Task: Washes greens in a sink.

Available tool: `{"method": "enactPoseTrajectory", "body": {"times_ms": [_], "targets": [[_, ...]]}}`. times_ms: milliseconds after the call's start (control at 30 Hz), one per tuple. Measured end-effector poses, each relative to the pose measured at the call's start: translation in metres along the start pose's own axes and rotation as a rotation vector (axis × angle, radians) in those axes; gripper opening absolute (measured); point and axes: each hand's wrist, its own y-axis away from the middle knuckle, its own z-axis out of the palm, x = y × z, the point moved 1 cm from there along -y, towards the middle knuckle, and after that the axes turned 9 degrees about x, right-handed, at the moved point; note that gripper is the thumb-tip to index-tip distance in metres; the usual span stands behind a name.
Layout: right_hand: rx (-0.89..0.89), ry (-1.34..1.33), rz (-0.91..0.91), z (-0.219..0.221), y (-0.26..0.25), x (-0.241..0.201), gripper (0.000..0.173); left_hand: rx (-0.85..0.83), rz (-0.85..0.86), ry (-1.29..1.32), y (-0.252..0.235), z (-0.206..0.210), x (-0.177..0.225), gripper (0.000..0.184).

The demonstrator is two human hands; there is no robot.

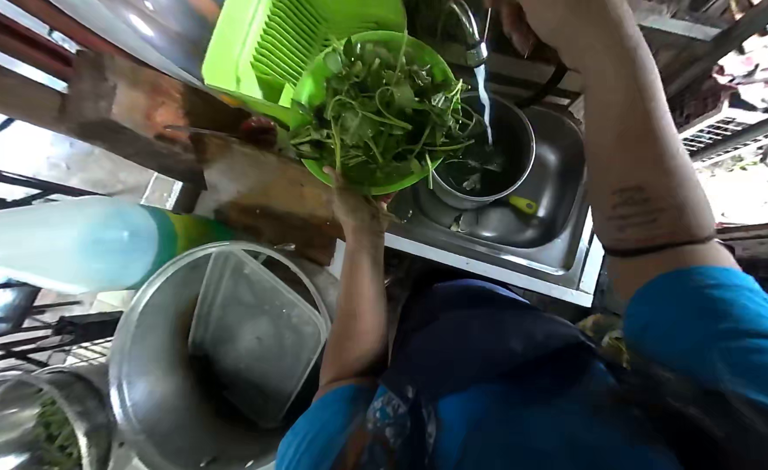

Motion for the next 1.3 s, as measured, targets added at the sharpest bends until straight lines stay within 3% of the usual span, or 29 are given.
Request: {"method": "enactPoseTrajectory", "body": {"times_ms": [100,200,333,433,533,667,800,867,1000,1100,1200,1300], "targets": [[-0.254,0.32,0.295,0.021,0.013,0.096,0.042,0.05,0.053,-0.021,0.001,-0.004,0.007,0.05],[-0.476,0.492,0.372,0.083,0.038,0.161,0.073,0.072,0.024,0.048,0.0,-0.004,0.012,0.051],[-0.443,0.139,0.648,0.142,0.047,0.167,0.082,0.073,0.038,0.06,-0.002,-0.006,0.014,0.052],[-0.309,-0.161,0.717,0.164,0.046,0.145,0.07,0.07,0.031,0.07,0.0,-0.008,0.013,0.052],[-0.299,-0.291,0.804,0.171,0.036,0.12,0.057,0.073,0.028,0.068,0.002,-0.01,0.013,0.052],[-0.36,-0.201,0.621,0.178,0.043,0.133,0.055,0.063,0.049,0.083,0.0,-0.013,0.012,0.052],[-0.493,0.199,0.341,0.175,0.059,0.156,0.06,0.075,0.058,0.087,0.0,-0.012,0.012,0.052],[-0.502,0.374,0.275,0.164,0.066,0.163,0.062,0.092,0.048,0.084,0.0,-0.011,0.011,0.053],[-0.516,0.456,0.217,0.13,0.063,0.167,0.051,0.113,0.033,0.085,0.0,-0.014,0.01,0.053],[-0.389,0.408,0.217,0.085,0.046,0.124,0.056,0.137,0.063,0.068,0.002,-0.016,0.007,0.049],[-0.26,0.339,0.068,0.045,0.033,0.043,0.053,0.099,0.065,0.025,0.001,-0.021,0.0,0.053],[-0.194,0.259,-0.163,0.035,0.022,-0.038,0.041,0.06,0.037,0.03,0.002,-0.02,-0.006,0.054]]}}
